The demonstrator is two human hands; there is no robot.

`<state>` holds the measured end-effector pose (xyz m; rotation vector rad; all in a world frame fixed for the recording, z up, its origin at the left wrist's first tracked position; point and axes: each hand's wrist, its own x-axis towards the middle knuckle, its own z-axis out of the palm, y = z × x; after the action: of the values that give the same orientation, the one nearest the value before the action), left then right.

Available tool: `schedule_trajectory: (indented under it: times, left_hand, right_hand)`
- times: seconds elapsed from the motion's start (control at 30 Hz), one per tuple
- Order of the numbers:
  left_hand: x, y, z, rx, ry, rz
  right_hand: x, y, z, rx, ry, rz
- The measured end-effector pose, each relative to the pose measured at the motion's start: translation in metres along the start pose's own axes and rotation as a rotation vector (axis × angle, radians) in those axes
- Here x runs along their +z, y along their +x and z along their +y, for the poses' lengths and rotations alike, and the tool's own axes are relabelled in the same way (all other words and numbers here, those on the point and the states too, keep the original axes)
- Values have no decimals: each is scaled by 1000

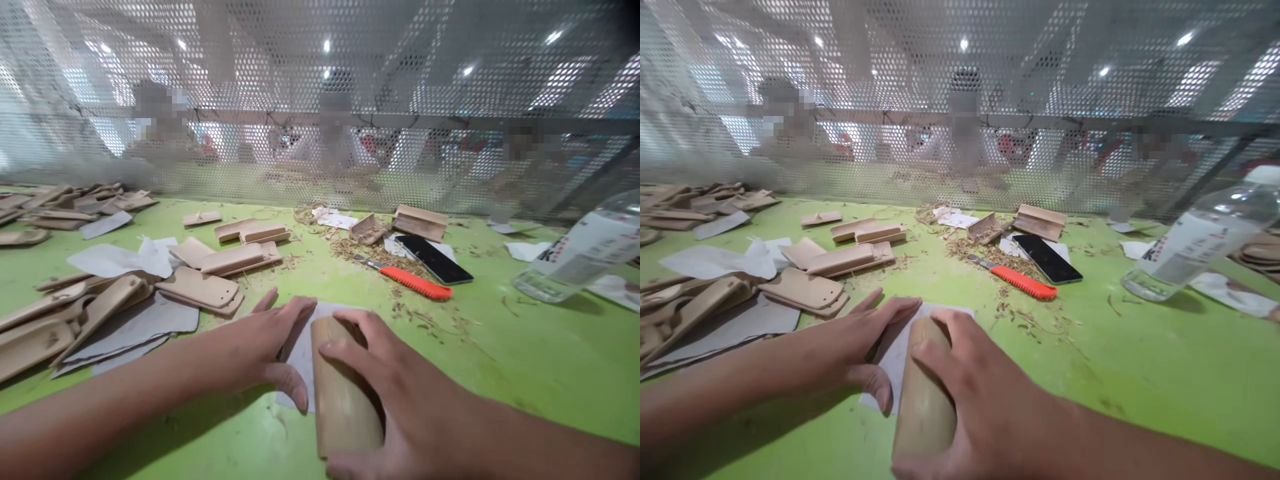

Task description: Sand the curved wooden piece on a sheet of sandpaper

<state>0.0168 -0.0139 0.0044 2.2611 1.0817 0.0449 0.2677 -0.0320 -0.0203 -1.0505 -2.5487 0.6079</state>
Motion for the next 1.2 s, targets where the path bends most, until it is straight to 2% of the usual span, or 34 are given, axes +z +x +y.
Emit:
schedule_trajectory:
  times: [0.17, 0.27, 0.43, 0.57, 0.7, 0.83, 0.9, 1.0, 1.13, 1.2]
  left_hand:
    - [0, 0, 1, -23, 8, 11]
    - [-1, 0, 3, -11, -29, -14]
    - [-2, 1, 3, -36, -14, 1]
    - [-2, 0, 4, -10, -39, -8]
    - [-1, 1, 2, -18, -25, 13]
    - [1, 0, -1, 43, -54, 13]
    - [1, 0, -2, 22, -45, 13]
    - [0, 0, -2, -41, -21, 0]
    - [1, 0, -2, 16, -23, -2]
    - [3, 0, -2, 2, -12, 8]
  right_hand:
    - [-1, 1, 1, 78, -86, 71]
    - [-1, 0, 1, -22, 1, 1]
    - [-2, 1, 4, 79, -71, 61]
    - [-2, -1, 2, -24, 21, -33]
    - [-3, 1, 4, 67, -60, 54]
    - [-1, 0, 4, -54, 21, -8]
    - [-1, 1, 4, -28, 3, -6]
    - [-2, 3, 4, 73, -70, 65]
    - [-3, 3, 4, -17, 2, -5]
    - [-3, 4, 5, 29, -37, 10]
